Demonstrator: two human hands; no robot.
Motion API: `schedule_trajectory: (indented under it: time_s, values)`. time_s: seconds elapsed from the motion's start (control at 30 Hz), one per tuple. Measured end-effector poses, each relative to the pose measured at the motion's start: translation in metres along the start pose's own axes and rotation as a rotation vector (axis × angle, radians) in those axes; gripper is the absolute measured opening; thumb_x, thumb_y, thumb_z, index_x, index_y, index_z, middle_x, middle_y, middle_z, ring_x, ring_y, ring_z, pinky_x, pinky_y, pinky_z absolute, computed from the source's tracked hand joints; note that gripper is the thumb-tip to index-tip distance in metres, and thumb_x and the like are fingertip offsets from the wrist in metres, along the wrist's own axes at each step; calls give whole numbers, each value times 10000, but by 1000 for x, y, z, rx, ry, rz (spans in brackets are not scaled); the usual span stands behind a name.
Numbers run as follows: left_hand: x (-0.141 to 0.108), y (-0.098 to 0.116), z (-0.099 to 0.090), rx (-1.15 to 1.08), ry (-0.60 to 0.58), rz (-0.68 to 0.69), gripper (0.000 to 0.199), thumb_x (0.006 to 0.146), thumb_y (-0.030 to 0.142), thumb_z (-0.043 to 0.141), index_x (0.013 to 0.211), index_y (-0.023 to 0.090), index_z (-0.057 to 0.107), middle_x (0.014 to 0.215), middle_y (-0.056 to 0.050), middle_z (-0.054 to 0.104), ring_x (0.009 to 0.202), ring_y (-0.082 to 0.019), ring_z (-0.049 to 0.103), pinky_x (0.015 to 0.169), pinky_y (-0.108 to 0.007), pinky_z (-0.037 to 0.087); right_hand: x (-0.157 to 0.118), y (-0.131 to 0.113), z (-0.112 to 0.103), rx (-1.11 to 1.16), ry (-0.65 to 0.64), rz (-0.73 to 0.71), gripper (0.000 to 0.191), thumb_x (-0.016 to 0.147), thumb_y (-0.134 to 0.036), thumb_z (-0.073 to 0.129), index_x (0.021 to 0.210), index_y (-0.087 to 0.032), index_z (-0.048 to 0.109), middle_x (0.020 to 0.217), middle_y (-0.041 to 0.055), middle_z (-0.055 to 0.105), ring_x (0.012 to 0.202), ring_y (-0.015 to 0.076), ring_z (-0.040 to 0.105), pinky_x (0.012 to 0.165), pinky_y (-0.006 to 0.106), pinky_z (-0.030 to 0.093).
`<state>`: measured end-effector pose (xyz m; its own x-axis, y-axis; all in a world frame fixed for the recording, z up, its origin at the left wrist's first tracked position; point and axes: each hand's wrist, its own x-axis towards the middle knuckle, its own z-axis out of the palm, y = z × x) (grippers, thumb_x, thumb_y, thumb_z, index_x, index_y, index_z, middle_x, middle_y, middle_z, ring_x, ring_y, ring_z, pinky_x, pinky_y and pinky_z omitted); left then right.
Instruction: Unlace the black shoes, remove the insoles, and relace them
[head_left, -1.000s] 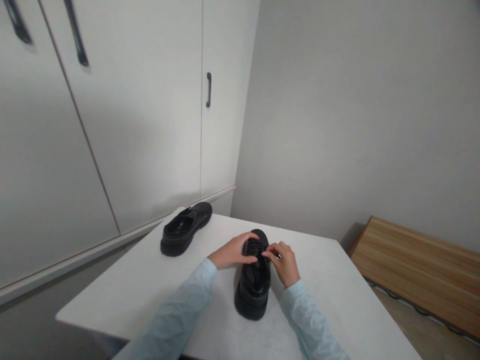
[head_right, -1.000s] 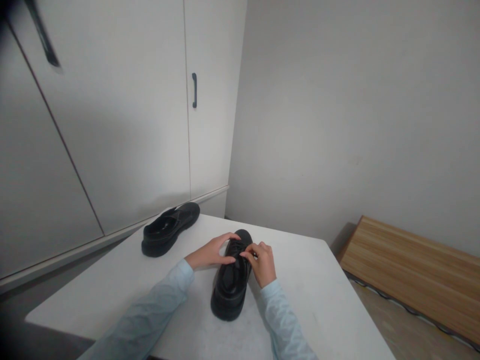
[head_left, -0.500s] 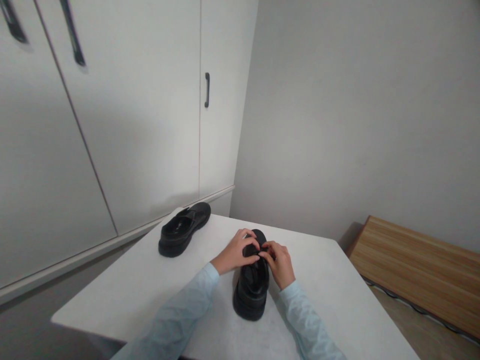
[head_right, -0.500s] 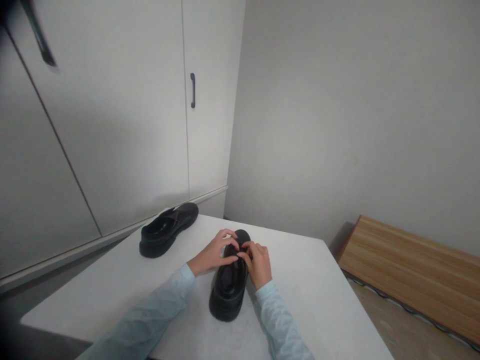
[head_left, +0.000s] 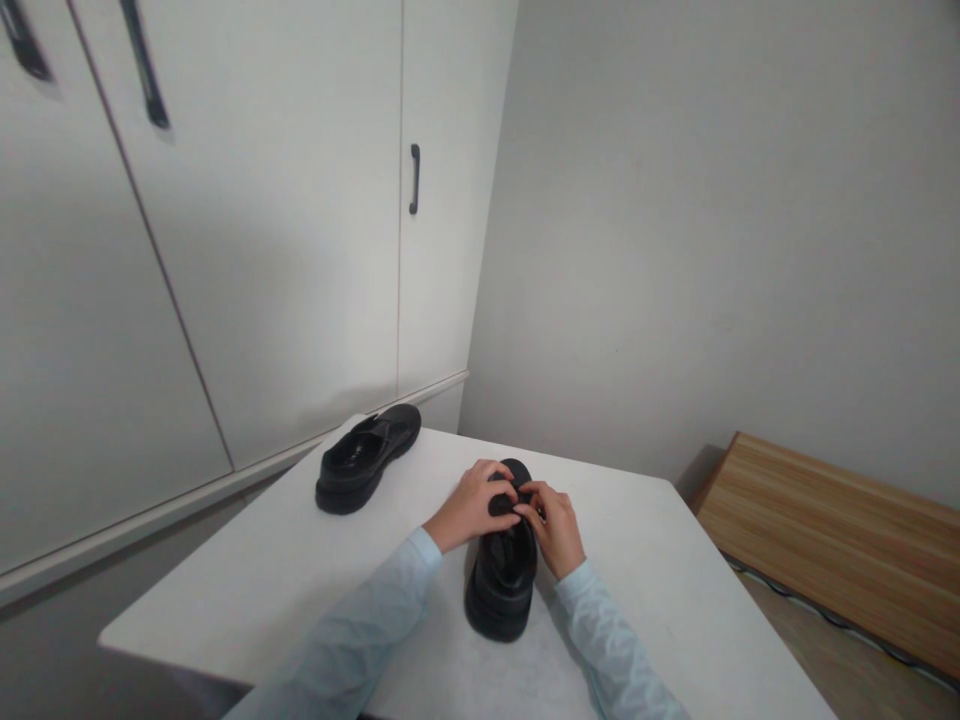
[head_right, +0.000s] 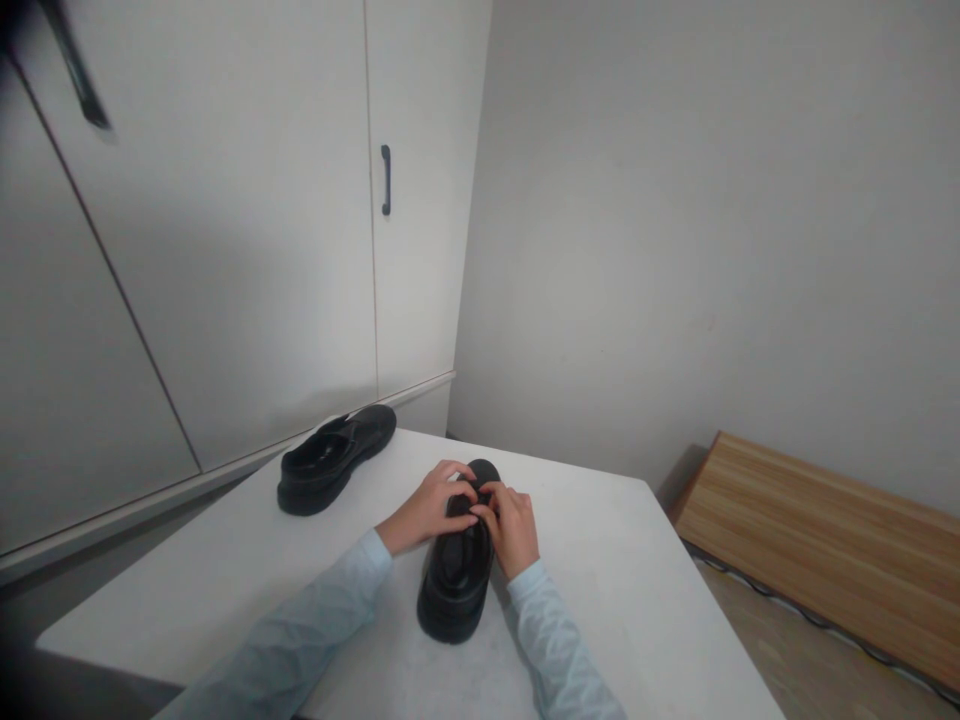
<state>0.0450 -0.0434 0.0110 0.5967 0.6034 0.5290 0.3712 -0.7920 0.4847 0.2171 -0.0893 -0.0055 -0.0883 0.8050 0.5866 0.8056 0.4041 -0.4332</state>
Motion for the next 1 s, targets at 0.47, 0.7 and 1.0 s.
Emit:
schedule_trajectory:
  time_s: [0.47,0.7,1.0]
  values:
    - [2,6,7,26,32,-12,86,717,204,651,798,175,655,976,-64,538,968,-217,482,883,-355,400,-1,4,1,28,-27,20,174,871,-346,531,959,-204,582,716,-1,591,700,178,548,717,311,385]
    - [0,5,7,38,68,33,79,742,246,656,790,183,654,999,-57,515,977,-203,492,877,-342,392,3,8,-7,94,9,-17,237,839,-419,560,925,-200,586,820,52,592,804,222,542,736,349,424]
    - [-1,2,6,263,83,233,115,838,298,566,820,213,642,955,-25,587,964,-171,505,1030,-423,246,6,16,-10,333,-180,-37,451,751,-390,651,1145,-214,520,1138,87,584,1084,246,541,953,400,415]
